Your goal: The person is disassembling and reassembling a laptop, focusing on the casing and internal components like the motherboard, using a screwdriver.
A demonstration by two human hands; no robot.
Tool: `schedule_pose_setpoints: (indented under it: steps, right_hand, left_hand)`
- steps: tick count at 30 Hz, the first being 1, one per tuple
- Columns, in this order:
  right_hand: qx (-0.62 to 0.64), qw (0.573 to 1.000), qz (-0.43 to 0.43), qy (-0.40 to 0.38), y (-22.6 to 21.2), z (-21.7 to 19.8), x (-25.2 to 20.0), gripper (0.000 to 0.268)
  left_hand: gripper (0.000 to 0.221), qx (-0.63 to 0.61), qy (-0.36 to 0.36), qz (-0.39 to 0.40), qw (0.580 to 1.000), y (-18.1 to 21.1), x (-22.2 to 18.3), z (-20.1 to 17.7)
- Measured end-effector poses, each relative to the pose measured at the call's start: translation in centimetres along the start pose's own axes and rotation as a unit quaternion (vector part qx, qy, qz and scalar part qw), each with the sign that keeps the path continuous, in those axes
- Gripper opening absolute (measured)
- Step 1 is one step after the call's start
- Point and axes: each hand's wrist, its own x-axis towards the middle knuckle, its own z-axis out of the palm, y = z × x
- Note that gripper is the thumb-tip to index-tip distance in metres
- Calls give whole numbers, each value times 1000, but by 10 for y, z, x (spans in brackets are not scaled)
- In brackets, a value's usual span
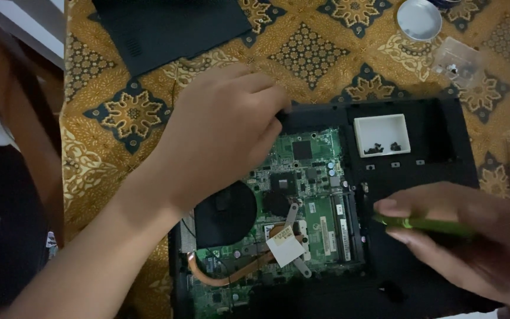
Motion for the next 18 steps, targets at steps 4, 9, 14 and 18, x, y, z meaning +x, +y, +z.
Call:
schedule_pose_setpoints:
  steps: [4,9,14,18]
  right_hand:
    - [63,975,184,-110,108,66,-32,57]
    - [283,836,413,-223,-3,3,42,64]
    - [268,779,496,-277,12,-22,41,67]
    - [401,761,441,-258,40,-15,30,83]
  left_hand:
    - [9,2,3,2,1000,-1,0,1]
    - [10,-4,2,-3,1000,-2,1,1]
    - [10,-8,-11,-8,1000,-6,0,2]
    - [12,8,-22,-20,1000,-10,0,3]
